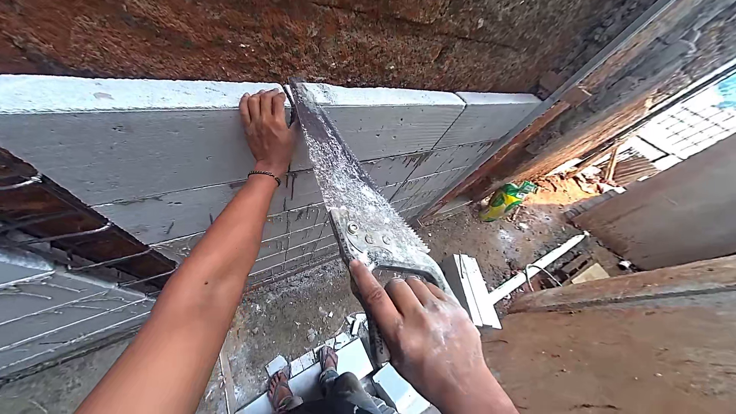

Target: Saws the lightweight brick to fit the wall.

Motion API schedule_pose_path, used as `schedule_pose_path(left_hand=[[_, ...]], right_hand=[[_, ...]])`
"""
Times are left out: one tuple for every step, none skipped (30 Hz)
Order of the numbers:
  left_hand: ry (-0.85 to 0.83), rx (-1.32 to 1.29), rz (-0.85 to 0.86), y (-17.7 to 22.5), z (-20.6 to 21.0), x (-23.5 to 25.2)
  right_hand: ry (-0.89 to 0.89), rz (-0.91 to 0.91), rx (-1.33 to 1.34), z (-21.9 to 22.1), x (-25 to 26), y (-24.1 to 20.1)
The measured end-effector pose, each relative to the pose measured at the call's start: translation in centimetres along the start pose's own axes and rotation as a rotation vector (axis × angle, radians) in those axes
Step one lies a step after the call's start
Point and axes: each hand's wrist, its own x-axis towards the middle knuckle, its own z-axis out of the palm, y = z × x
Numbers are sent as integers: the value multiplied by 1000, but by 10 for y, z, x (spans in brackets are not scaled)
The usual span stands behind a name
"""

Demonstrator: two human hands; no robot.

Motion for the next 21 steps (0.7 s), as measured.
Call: schedule_pose_path(left_hand=[[-12,7,1,0,-2,1],[-22,12,-3,0,-4,1],[-24,14,-3,-2,-5,1],[-16,11,-7,-4,-4,5],[-9,12,-12,-6,-3,7],[-19,9,-5,-6,-3,4],[-29,3,1,-2,-2,1],[-37,0,3,0,-4,0],[-49,-1,7,0,-6,0],[-48,-1,9,-1,-8,1],[-44,1,6,-4,-9,1],[-34,0,6,-5,-9,3],[-34,-1,14,-4,-7,3],[-32,-5,20,-2,-6,2],[-25,-6,23,-2,-6,0],[-20,-7,27,-3,-6,-1],[-20,-13,26,-3,-5,0],[-13,-15,22,-3,-4,1],[-10,-10,19,-4,-2,2],[-13,-5,20,-4,-1,1],[-20,-3,18,-5,0,1]], right_hand=[[-4,10,12,-2,-7,3],[-22,12,22,-5,-17,4],[-37,4,23,-7,-21,5],[-35,-15,11,-6,-18,7],[-20,-29,0,-3,-12,5],[-5,-27,-10,2,-7,3],[2,-19,-10,5,-4,5],[4,-5,10,6,-5,8],[18,10,50,7,-8,14],[49,30,114,6,-10,21],[107,64,209,5,-10,30],[167,121,321,3,-9,39],[213,171,408,-2,-9,48],[230,192,462,-5,-11,55],[219,176,460,-8,-13,58],[179,132,400,-11,-16,55],[106,74,312,-16,-18,47],[7,15,215,-23,-18,37],[-81,-17,142,-30,-17,26],[-121,-29,106,-32,-13,18],[-114,-33,93,-28,-7,16]])
